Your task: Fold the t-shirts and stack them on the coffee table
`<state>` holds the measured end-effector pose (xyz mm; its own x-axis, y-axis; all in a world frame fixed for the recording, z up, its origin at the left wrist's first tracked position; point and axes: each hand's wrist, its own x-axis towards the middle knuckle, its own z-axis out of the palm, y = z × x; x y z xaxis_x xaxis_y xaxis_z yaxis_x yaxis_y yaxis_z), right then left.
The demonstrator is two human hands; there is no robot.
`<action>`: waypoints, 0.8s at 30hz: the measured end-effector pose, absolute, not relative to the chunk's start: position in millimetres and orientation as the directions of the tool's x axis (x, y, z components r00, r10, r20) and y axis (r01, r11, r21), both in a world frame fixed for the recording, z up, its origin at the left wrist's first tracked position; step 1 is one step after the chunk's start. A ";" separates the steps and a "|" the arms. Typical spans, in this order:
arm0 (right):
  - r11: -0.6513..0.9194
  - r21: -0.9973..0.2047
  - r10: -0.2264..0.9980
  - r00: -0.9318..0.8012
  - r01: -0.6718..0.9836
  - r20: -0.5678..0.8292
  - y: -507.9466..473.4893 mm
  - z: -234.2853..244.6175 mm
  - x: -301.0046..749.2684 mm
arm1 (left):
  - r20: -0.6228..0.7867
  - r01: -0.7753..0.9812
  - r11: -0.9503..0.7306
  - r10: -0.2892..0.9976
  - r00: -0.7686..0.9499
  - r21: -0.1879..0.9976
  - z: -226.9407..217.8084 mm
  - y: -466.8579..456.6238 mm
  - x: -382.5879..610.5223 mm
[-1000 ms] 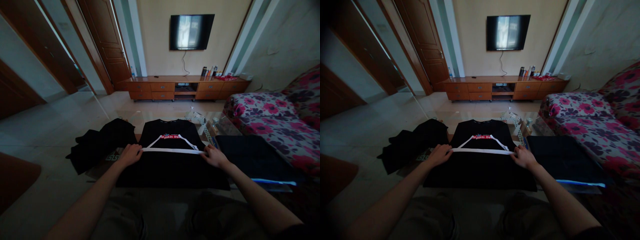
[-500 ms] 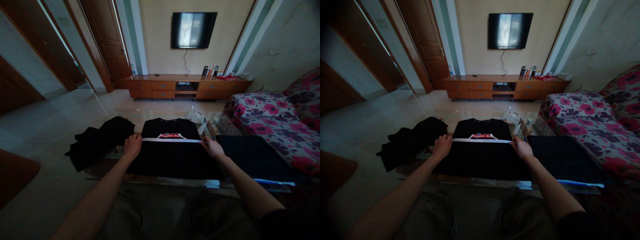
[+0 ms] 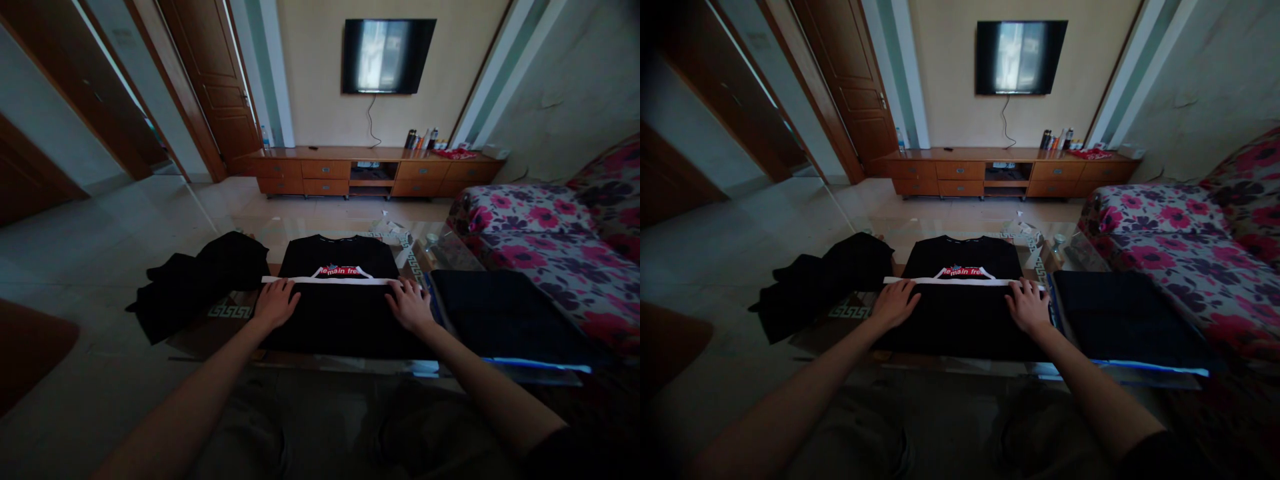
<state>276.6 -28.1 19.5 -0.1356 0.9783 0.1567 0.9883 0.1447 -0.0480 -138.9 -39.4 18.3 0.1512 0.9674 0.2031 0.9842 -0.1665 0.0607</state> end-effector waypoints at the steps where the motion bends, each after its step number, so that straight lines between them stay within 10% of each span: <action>1: 0.134 -0.051 0.984 -0.127 0.990 0.126 -30.2 13.6 276.6 | 0.173 0.984 -0.161 0.974 0.146 0.079 12.5 -41.3 -142.8; 12: 0.068 -0.030 0.982 -0.062 0.997 0.179 -40.0 11.5 263.9 | 0.277 0.976 -0.167 0.953 0.123 0.142 20.2 -48.9 -144.6; 24: 0.146 -0.069 0.989 -0.144 0.987 0.032 -60.1 -7.2 239.5 | 0.080 0.927 -0.332 0.943 0.322 0.174 2.7 -70.7 -138.4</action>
<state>239.5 -60.1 -7.2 -0.1437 0.9891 0.0319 0.9870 0.1456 -0.0688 -138.4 -70.7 2.7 0.3223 0.9433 0.0798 0.9272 -0.3315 0.1744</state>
